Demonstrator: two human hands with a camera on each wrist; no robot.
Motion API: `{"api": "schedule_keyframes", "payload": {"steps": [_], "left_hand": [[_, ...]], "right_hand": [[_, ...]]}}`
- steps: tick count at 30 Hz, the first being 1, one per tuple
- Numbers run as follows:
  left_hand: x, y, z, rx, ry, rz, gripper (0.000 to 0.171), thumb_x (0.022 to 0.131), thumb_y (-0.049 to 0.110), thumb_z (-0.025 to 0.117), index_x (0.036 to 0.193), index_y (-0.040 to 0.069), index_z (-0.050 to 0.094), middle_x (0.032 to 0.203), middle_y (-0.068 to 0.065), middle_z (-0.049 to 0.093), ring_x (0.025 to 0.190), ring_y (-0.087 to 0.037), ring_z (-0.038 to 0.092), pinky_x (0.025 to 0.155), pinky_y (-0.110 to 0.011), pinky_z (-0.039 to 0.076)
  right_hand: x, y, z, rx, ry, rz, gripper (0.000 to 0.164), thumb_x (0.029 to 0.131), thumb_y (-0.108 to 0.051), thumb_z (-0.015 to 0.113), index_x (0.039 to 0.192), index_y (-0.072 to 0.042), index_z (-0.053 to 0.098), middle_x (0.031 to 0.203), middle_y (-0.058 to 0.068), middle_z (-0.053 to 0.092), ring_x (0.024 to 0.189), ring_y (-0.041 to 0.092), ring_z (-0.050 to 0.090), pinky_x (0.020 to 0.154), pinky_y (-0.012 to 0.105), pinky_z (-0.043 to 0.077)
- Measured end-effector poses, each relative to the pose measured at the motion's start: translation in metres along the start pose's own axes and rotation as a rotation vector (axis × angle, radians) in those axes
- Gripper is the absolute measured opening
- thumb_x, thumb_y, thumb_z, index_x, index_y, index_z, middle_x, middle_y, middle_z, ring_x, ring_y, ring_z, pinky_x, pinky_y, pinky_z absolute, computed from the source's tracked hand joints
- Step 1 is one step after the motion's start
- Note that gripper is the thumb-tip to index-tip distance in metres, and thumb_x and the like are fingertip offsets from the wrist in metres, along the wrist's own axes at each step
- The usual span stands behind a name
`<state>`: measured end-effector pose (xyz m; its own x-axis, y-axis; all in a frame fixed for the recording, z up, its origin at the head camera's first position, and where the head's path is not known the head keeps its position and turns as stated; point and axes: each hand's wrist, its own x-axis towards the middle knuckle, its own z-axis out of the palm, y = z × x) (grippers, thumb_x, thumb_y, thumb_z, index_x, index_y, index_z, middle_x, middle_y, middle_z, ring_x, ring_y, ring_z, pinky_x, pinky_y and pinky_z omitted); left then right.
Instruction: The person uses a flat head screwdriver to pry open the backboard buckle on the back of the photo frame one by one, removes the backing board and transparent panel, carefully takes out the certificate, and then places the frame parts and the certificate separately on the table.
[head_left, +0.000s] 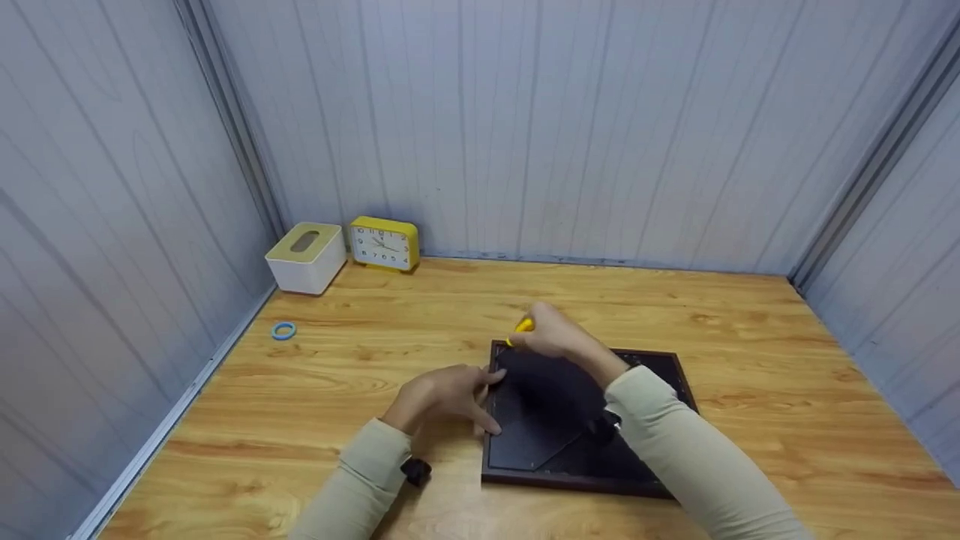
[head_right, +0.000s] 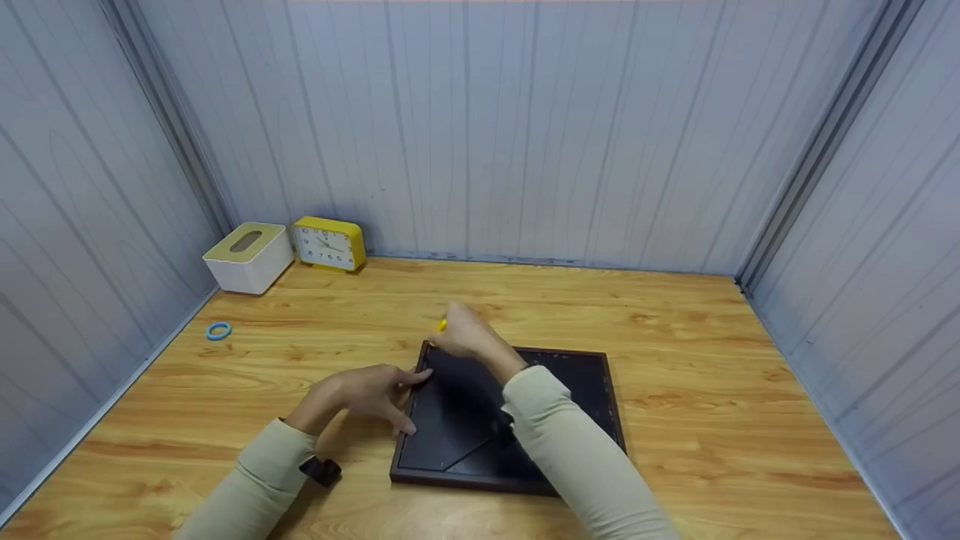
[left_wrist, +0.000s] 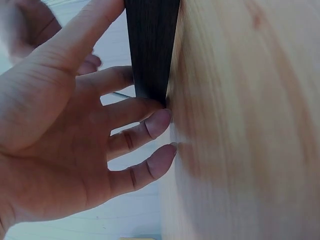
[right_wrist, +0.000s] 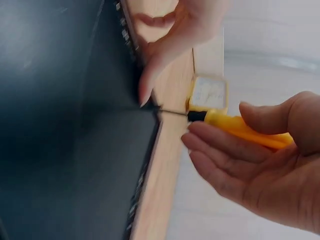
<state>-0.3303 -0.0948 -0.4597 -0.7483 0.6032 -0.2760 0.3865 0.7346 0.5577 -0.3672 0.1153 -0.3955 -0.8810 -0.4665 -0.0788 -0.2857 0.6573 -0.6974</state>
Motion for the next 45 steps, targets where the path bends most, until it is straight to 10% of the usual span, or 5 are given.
{"api": "schedule_keyframes", "payload": {"steps": [24,29,35,39,45], "left_hand": [[-0.002,-0.003,0.008,-0.063,-0.001,-0.014,0.099,0.076,0.047,0.084,0.156,0.019,0.034,0.159,0.008,0.030,0.053,-0.013,0.029,0.056,-0.028,0.035],[-0.004,-0.004,0.005,-0.082,0.005,-0.015,0.102,0.076,0.047,0.084,0.158,0.022,0.029,0.166,-0.009,0.013,0.110,-0.019,0.055,0.088,-0.032,0.046],[-0.010,-0.008,0.002,-0.056,0.014,-0.032,0.111,0.076,0.052,0.084,0.161,0.020,0.020,0.166,-0.015,-0.002,0.149,-0.031,0.018,0.114,-0.044,0.031],[-0.017,0.009,0.006,0.111,0.026,-0.126,0.110,0.074,0.059,0.081,0.160,0.017,0.025,0.159,-0.019,0.031,0.127,-0.027,0.052,0.098,-0.040,0.047],[-0.033,0.052,0.012,0.351,0.055,-0.239,0.105,0.074,0.066,0.077,0.152,0.006,0.042,0.140,-0.013,0.058,0.099,-0.024,0.064,0.088,-0.042,0.050]], "right_hand": [[-0.125,0.159,-0.056,0.036,0.040,-0.104,0.046,0.092,-0.025,0.073,0.129,0.000,0.060,0.088,0.012,0.057,0.078,0.024,0.054,0.068,0.035,0.048],[-0.166,0.193,-0.076,-0.070,-0.053,-0.082,0.084,0.081,-0.034,0.085,0.148,0.000,0.047,0.137,0.027,0.054,0.085,0.021,0.055,0.080,0.041,0.050],[-0.178,0.207,-0.079,-0.029,-0.224,-0.041,0.098,0.082,-0.034,0.083,0.157,-0.004,0.029,0.153,0.035,0.030,0.083,0.029,0.060,0.082,0.039,0.049],[-0.164,0.205,-0.083,-0.051,-0.213,-0.030,0.093,0.083,-0.034,0.082,0.156,-0.005,0.033,0.153,0.032,0.033,0.139,0.049,0.030,0.099,0.054,0.042],[-0.154,0.189,-0.086,-0.173,-0.129,-0.045,0.080,0.085,-0.023,0.081,0.152,-0.003,0.042,0.125,0.024,0.060,0.090,0.024,0.053,0.071,0.032,0.043]]}}
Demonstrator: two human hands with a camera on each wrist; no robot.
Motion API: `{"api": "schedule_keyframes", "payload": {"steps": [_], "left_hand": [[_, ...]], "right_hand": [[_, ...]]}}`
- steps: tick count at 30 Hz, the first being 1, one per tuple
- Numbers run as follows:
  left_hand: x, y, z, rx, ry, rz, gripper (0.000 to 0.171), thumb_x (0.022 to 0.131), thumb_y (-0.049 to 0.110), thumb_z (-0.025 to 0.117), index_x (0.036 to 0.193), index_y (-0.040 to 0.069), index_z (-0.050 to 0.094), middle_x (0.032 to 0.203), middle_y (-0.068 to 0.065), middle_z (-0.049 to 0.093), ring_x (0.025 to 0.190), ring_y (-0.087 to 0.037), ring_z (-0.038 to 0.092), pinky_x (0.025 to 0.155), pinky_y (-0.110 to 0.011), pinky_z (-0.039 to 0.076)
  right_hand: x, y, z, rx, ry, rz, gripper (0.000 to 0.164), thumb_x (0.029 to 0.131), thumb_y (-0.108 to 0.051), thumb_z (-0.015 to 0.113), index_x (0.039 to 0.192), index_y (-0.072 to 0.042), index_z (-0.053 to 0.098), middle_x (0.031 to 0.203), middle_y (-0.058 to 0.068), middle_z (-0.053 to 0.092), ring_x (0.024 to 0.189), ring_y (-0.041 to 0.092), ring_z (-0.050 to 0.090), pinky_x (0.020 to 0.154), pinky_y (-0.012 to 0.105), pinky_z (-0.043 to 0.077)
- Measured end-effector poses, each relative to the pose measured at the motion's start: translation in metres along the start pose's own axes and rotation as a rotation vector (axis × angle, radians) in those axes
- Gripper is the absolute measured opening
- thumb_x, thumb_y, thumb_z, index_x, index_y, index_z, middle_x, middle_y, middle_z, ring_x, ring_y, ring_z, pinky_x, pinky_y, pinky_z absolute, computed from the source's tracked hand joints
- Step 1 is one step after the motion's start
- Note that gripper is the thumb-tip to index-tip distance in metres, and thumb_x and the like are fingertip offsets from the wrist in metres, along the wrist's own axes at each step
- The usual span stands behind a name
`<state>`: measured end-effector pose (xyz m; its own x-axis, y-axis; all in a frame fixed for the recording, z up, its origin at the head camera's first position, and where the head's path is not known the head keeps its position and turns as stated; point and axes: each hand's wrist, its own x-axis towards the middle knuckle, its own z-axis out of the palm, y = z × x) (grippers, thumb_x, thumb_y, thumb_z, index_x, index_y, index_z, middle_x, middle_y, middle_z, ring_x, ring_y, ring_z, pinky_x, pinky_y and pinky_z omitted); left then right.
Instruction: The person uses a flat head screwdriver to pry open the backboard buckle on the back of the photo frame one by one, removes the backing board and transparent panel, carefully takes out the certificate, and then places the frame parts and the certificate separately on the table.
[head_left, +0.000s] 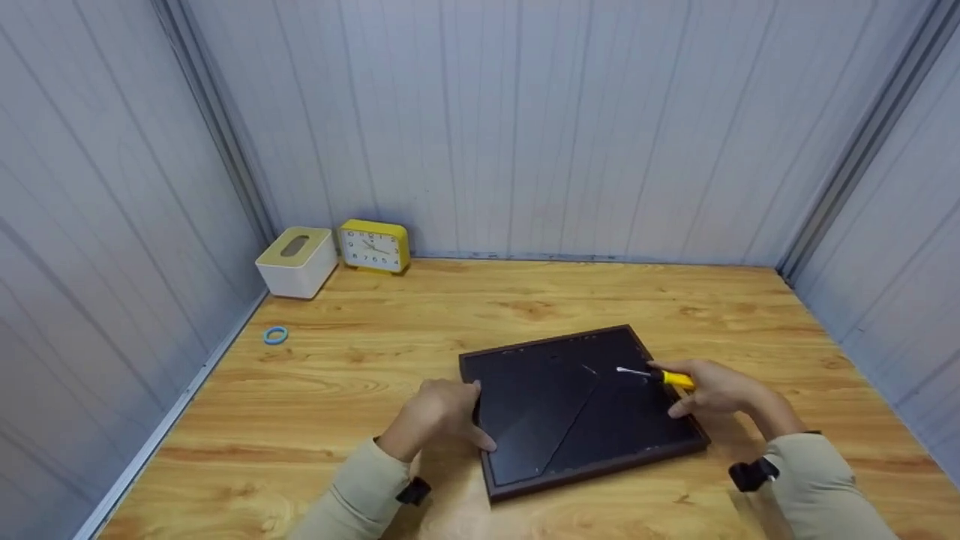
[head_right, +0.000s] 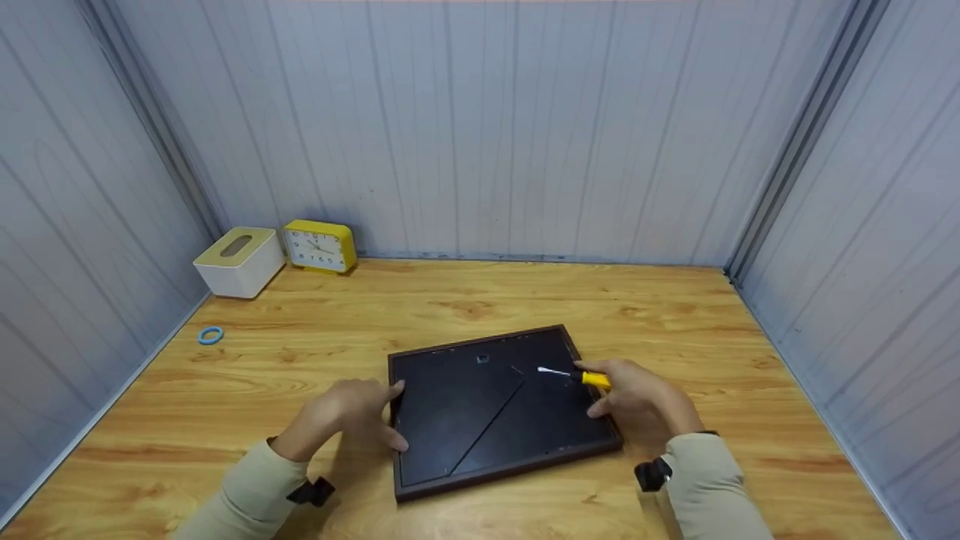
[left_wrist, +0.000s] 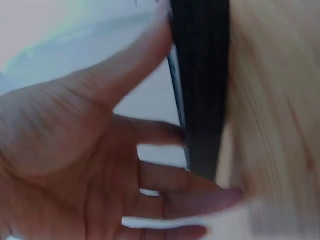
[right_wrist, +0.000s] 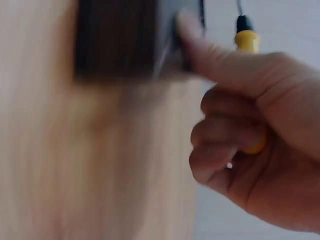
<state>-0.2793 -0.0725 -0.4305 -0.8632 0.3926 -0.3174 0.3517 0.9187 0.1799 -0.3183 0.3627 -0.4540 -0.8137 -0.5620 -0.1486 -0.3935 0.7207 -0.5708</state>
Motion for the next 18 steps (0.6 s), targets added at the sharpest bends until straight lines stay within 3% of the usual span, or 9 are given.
{"api": "schedule_keyframes", "payload": {"steps": [1,2,5,8,9,13,15,18], "left_hand": [[-0.002,-0.001,-0.003,-0.035,0.008,0.011,0.100,0.076,0.062,0.078,0.151,0.005,0.045,0.140,-0.013,0.058,0.099,-0.026,0.066,0.087,-0.044,0.052],[-0.002,-0.004,-0.006,-0.081,0.025,0.024,0.093,0.078,0.057,0.080,0.148,0.005,0.048,0.138,-0.013,0.060,0.090,-0.025,0.067,0.081,-0.042,0.053],[0.006,-0.026,-0.016,-0.202,0.121,0.089,0.068,0.084,0.037,0.080,0.141,0.008,0.058,0.135,-0.012,0.062,0.087,-0.024,0.067,0.073,-0.037,0.054],[0.025,-0.054,-0.020,-0.282,0.233,0.163,0.052,0.093,0.023,0.074,0.141,0.011,0.059,0.136,-0.011,0.062,0.108,-0.030,0.065,0.086,-0.041,0.055],[0.033,-0.063,-0.019,-0.309,0.246,0.190,0.051,0.095,0.021,0.070,0.143,0.012,0.056,0.138,-0.011,0.060,0.116,-0.031,0.062,0.092,-0.043,0.053],[0.056,-0.086,-0.010,-0.513,0.193,0.280,0.050,0.101,0.010,0.060,0.150,0.012,0.048,0.140,-0.010,0.059,0.122,-0.028,0.059,0.099,-0.044,0.049],[0.061,-0.090,-0.005,-0.602,0.166,0.297,0.049,0.099,0.006,0.061,0.148,0.009,0.051,0.131,-0.010,0.065,0.117,-0.024,0.063,0.097,-0.043,0.050],[0.062,-0.091,-0.003,-0.661,0.142,0.342,0.049,0.094,0.000,0.067,0.142,0.005,0.057,0.111,-0.011,0.073,0.100,-0.022,0.070,0.089,-0.041,0.055]], "right_hand": [[-0.003,-0.004,0.001,0.002,0.016,0.014,0.080,0.086,-0.025,0.081,0.152,-0.003,0.041,0.116,0.020,0.062,0.081,0.022,0.051,0.067,0.031,0.043],[-0.007,-0.008,0.003,-0.001,0.036,0.029,0.080,0.086,-0.028,0.080,0.151,-0.001,0.041,0.115,0.021,0.062,0.081,0.025,0.054,0.069,0.033,0.046],[-0.024,-0.020,0.012,0.033,0.071,0.115,0.092,0.085,-0.040,0.080,0.150,0.007,0.036,0.111,0.022,0.062,0.084,0.031,0.057,0.074,0.041,0.050],[-0.038,-0.027,0.021,0.036,0.108,0.175,0.103,0.078,-0.045,0.084,0.147,0.015,0.035,0.133,0.032,0.055,0.109,0.037,0.057,0.090,0.050,0.048],[-0.041,-0.029,0.024,0.038,0.118,0.194,0.106,0.077,-0.046,0.085,0.146,0.016,0.035,0.133,0.033,0.055,0.109,0.037,0.057,0.090,0.049,0.048],[-0.044,-0.027,0.034,0.033,0.150,0.190,0.107,0.073,-0.046,0.087,0.145,0.016,0.038,0.143,0.036,0.044,0.128,0.046,0.048,0.102,0.058,0.041],[-0.043,-0.024,0.036,0.026,0.146,0.189,0.105,0.073,-0.043,0.088,0.144,0.016,0.038,0.142,0.037,0.043,0.128,0.049,0.046,0.102,0.061,0.039],[-0.040,-0.017,0.032,0.037,0.158,0.228,0.098,0.073,-0.035,0.089,0.145,0.012,0.042,0.140,0.036,0.048,0.126,0.048,0.048,0.101,0.062,0.039]]}}
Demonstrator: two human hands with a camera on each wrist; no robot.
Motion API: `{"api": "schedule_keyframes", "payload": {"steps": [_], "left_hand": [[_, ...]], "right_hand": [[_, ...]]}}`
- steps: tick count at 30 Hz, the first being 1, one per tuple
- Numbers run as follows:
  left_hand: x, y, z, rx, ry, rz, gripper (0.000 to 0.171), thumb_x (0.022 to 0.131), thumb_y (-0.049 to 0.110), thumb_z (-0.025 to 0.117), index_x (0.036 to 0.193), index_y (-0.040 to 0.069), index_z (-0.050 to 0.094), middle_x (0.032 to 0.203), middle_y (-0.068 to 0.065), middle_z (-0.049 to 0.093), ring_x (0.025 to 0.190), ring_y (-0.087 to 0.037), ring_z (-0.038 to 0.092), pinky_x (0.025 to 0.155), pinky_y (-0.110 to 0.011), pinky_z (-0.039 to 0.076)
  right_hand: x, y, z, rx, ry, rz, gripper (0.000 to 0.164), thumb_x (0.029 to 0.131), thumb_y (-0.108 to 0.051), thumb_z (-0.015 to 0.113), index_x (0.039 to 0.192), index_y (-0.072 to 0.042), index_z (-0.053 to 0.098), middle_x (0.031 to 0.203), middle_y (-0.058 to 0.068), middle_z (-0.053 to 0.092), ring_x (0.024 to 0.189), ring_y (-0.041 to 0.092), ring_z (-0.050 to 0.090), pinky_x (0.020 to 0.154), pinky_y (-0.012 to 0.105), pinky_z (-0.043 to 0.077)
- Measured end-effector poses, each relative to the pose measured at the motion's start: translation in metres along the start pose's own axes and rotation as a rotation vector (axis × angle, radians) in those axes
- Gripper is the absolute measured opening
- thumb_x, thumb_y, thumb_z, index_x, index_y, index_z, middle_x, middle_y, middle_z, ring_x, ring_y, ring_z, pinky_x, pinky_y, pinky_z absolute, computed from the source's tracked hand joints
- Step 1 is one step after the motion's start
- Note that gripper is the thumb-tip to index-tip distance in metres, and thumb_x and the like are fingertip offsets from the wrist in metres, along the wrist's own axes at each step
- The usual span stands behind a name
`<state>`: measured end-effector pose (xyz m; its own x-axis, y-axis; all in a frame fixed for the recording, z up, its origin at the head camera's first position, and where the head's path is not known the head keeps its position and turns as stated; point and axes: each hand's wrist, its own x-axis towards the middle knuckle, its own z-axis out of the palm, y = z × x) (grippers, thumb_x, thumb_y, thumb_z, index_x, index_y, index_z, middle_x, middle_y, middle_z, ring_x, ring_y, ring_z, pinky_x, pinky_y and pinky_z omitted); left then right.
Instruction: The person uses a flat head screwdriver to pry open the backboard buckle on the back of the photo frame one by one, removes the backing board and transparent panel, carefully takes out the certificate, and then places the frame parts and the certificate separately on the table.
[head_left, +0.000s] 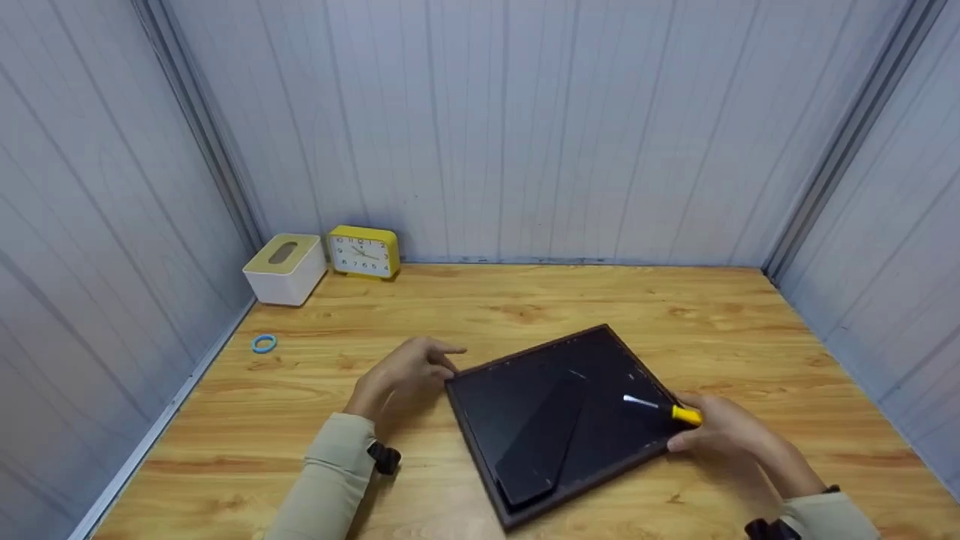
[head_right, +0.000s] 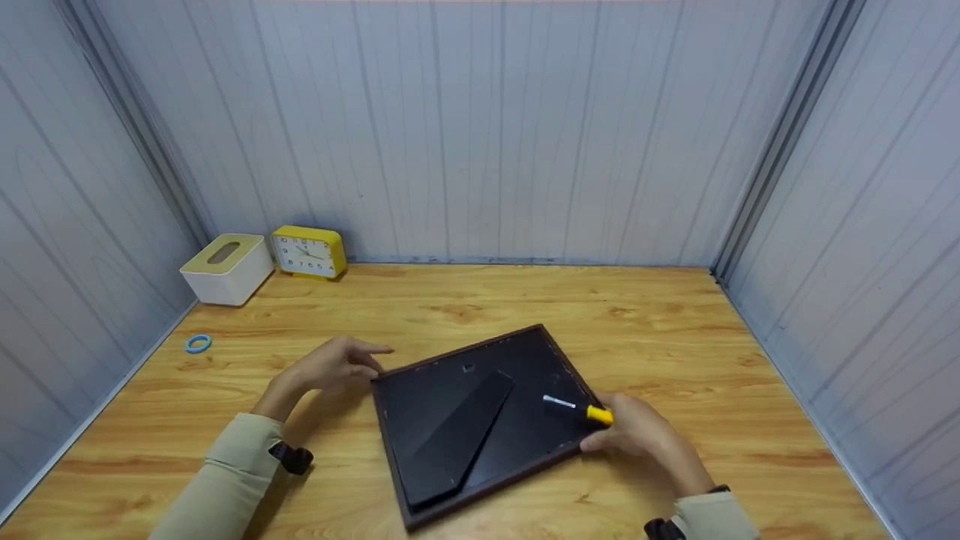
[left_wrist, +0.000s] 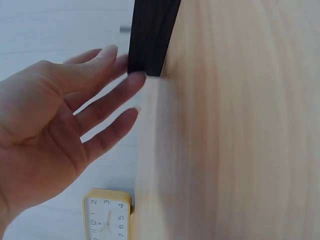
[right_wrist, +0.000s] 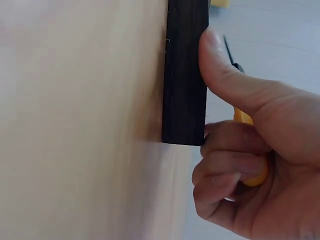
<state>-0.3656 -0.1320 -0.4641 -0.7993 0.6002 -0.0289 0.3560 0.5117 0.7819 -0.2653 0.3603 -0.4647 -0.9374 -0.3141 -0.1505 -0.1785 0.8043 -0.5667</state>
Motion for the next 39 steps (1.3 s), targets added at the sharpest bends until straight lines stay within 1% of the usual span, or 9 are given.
{"api": "schedule_keyframes", "payload": {"steps": [5,9,14,18,22,28,32,35,39], "left_hand": [[-0.002,0.008,0.000,0.059,-0.125,0.095,0.057,0.087,-0.003,0.074,0.141,0.003,0.056,0.094,-0.009,0.075,0.084,-0.017,0.072,0.078,-0.034,0.058],[0.000,0.016,-0.002,0.120,-0.205,0.109,0.067,0.090,-0.001,0.072,0.150,0.006,0.045,0.101,-0.007,0.075,0.090,-0.015,0.071,0.080,-0.031,0.057],[0.007,0.021,-0.001,0.164,-0.246,0.102,0.067,0.096,0.001,0.065,0.156,0.007,0.034,0.111,-0.010,0.072,0.099,-0.020,0.069,0.083,-0.036,0.055],[0.013,0.021,0.001,0.188,-0.272,0.069,0.075,0.093,0.001,0.070,0.157,0.009,0.033,0.114,-0.010,0.069,0.101,-0.021,0.067,0.084,-0.036,0.055],[0.015,0.022,0.003,0.154,-0.321,0.012,0.090,0.086,0.000,0.076,0.160,0.014,0.026,0.114,-0.006,0.065,0.097,-0.021,0.066,0.083,-0.036,0.055],[0.018,0.031,0.010,0.278,-0.439,-0.033,0.114,0.077,0.016,0.087,0.163,0.022,0.012,0.118,-0.005,0.063,0.112,-0.022,0.062,0.093,-0.036,0.052],[0.023,0.039,0.021,0.494,-0.448,-0.074,0.127,0.072,0.040,0.090,0.163,0.029,0.003,0.135,-0.015,0.054,0.124,-0.028,0.053,0.101,-0.043,0.046],[0.024,0.044,0.034,0.615,-0.433,-0.105,0.134,0.067,0.055,0.089,0.162,0.029,-0.002,0.152,-0.017,0.034,0.136,-0.033,0.038,0.107,-0.050,0.038],[0.023,0.054,0.049,0.675,-0.413,-0.092,0.136,0.066,0.064,0.085,0.162,0.023,-0.002,0.167,-0.011,0.003,0.150,-0.036,0.010,0.115,-0.057,0.024]], "right_hand": [[0.015,0.007,-0.012,0.009,0.034,0.015,0.086,0.076,-0.024,0.088,0.147,0.002,0.046,0.139,0.034,0.050,0.113,0.039,0.055,0.094,0.053,0.046],[0.011,-0.007,-0.010,0.014,0.097,0.014,0.074,0.082,-0.019,0.084,0.144,0.003,0.051,0.136,0.036,0.052,0.061,0.017,0.048,0.058,0.031,0.048],[-0.014,-0.045,0.022,0.068,0.109,0.109,0.073,0.082,-0.051,0.078,0.113,0.014,0.066,0.141,0.036,0.046,0.039,0.005,0.025,0.035,0.020,0.031],[-0.019,-0.067,0.044,-0.028,0.123,0.115,0.094,0.074,-0.063,0.078,0.115,0.020,0.062,0.087,0.025,0.066,0.044,0.005,0.019,0.040,0.020,0.022],[-0.017,-0.073,0.054,-0.032,0.116,0.168,0.122,0.066,-0.060,0.085,0.140,0.023,0.036,0.059,-0.002,0.041,0.048,0.008,0.023,0.044,0.022,0.022],[-0.009,-0.065,0.050,0.059,0.064,0.133,0.127,0.061,-0.048,0.094,0.142,0.024,0.029,0.096,0.024,0.067,0.050,0.010,0.035,0.047,0.024,0.035],[0.006,-0.052,0.031,0.089,-0.019,0.085,0.118,0.065,-0.036,0.095,0.144,0.023,0.029,0.140,0.041,0.043,0.056,0.013,0.043,0.054,0.028,0.045],[0.016,-0.043,0.017,0.061,-0.084,0.063,0.115,0.067,-0.029,0.094,0.146,0.021,0.027,0.150,0.040,0.028,0.090,0.031,0.064,0.081,0.042,0.055],[0.027,-0.035,0.001,-0.014,-0.149,0.047,0.114,0.068,-0.023,0.094,0.148,0.019,0.024,0.152,0.038,0.028,0.134,0.047,0.040,0.106,0.057,0.037]]}}
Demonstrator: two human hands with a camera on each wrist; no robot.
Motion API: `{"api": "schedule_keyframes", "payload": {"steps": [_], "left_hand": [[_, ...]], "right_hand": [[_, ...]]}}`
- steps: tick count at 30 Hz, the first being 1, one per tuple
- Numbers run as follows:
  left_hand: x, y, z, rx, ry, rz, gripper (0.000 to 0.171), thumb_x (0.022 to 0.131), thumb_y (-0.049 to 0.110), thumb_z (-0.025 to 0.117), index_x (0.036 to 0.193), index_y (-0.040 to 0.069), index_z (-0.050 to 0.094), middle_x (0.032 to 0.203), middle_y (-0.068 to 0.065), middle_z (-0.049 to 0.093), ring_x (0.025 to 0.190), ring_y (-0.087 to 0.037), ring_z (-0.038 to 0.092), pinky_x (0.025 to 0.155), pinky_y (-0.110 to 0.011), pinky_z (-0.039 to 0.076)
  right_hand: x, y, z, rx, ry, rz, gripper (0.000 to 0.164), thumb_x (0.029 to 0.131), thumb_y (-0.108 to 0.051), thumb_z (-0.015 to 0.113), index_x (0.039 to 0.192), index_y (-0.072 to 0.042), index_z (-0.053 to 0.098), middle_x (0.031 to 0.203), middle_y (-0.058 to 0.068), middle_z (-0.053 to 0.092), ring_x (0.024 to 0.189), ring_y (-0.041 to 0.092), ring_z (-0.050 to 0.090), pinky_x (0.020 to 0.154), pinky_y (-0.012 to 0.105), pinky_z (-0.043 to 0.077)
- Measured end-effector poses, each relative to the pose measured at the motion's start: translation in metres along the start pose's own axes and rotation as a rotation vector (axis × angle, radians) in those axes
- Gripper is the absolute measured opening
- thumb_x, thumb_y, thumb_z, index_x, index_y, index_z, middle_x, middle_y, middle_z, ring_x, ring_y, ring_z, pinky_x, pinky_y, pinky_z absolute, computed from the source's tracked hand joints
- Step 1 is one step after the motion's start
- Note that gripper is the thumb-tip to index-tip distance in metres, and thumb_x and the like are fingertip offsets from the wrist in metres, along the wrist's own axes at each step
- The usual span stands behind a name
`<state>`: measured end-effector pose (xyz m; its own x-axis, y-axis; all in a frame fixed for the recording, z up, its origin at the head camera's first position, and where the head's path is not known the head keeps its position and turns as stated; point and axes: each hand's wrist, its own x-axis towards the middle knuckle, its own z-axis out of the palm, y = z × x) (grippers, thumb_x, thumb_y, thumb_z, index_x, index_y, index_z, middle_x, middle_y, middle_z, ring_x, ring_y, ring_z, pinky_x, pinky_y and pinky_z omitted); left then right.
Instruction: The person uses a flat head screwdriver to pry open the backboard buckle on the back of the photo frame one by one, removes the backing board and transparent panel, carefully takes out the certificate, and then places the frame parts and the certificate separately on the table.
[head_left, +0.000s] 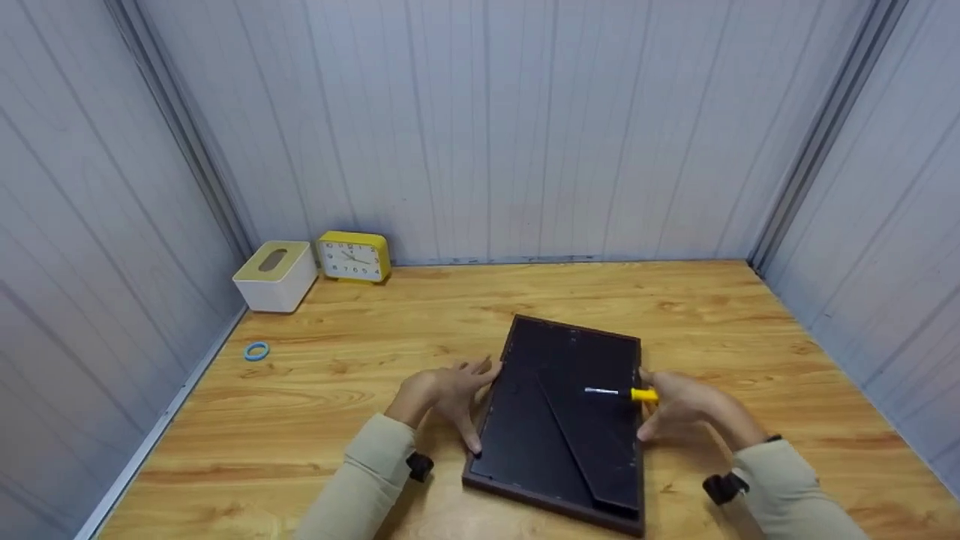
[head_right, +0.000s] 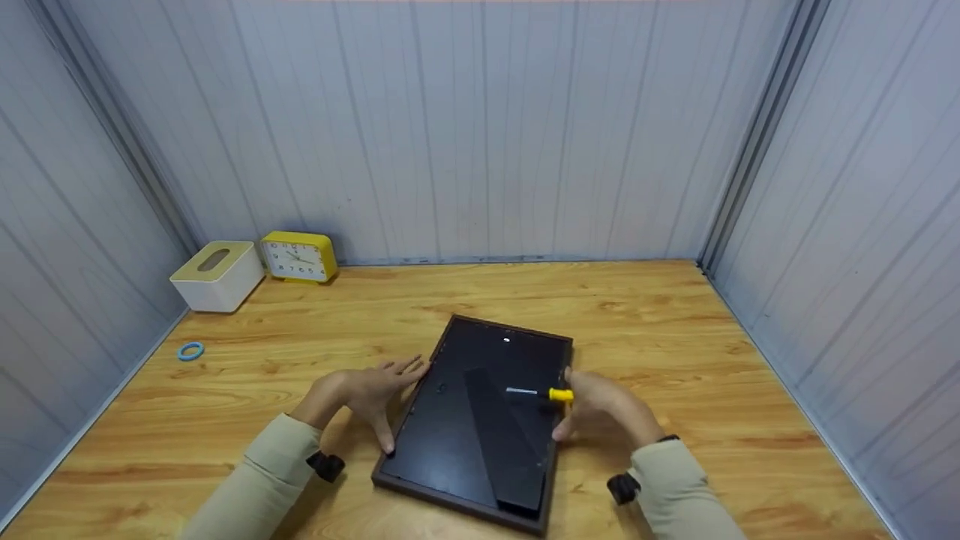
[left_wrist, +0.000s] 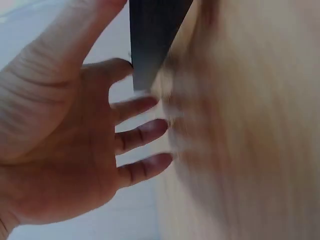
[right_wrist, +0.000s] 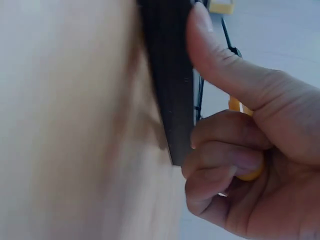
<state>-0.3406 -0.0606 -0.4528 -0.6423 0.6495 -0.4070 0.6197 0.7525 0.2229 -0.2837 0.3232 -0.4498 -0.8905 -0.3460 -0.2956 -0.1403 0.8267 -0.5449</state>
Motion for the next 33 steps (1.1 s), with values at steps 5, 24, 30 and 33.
{"api": "schedule_keyframes", "payload": {"steps": [5,24,30,33], "left_hand": [[-0.008,0.010,0.009,-0.082,0.072,0.078,0.132,0.070,0.061,0.084,0.162,0.009,0.005,0.167,-0.013,-0.004,0.151,-0.037,0.000,0.119,-0.052,0.016],[-0.012,0.027,0.025,-0.235,0.105,-0.025,0.146,0.065,0.062,0.087,0.159,0.000,-0.005,0.164,-0.023,-0.006,0.151,-0.029,0.003,0.120,-0.040,0.018],[-0.010,0.022,0.023,-0.286,0.109,0.022,0.147,0.066,0.057,0.089,0.158,0.000,-0.009,0.165,-0.019,-0.008,0.151,-0.026,0.005,0.120,-0.038,0.018],[-0.008,0.019,0.022,-0.322,0.100,0.054,0.146,0.067,0.055,0.090,0.158,0.001,-0.010,0.165,-0.018,-0.010,0.151,-0.025,0.000,0.120,-0.038,0.015]], "right_hand": [[0.017,0.004,-0.016,-0.068,-0.075,-0.042,0.114,0.067,-0.016,0.094,0.150,0.016,0.023,0.152,0.038,0.028,0.136,0.048,0.037,0.106,0.057,0.037],[0.053,0.020,-0.039,-0.055,-0.203,-0.102,0.117,0.074,-0.015,0.089,0.160,-0.002,0.010,0.157,0.035,0.021,0.140,0.052,0.026,0.109,0.061,0.031],[0.053,0.021,-0.040,-0.055,-0.193,-0.112,0.119,0.072,-0.016,0.091,0.160,-0.004,0.012,0.157,0.034,0.021,0.141,0.053,0.024,0.111,0.063,0.026],[0.051,0.022,-0.040,-0.038,-0.187,-0.126,0.116,0.074,-0.014,0.090,0.160,-0.005,0.014,0.159,0.030,0.020,0.143,0.050,0.021,0.111,0.062,0.027]]}}
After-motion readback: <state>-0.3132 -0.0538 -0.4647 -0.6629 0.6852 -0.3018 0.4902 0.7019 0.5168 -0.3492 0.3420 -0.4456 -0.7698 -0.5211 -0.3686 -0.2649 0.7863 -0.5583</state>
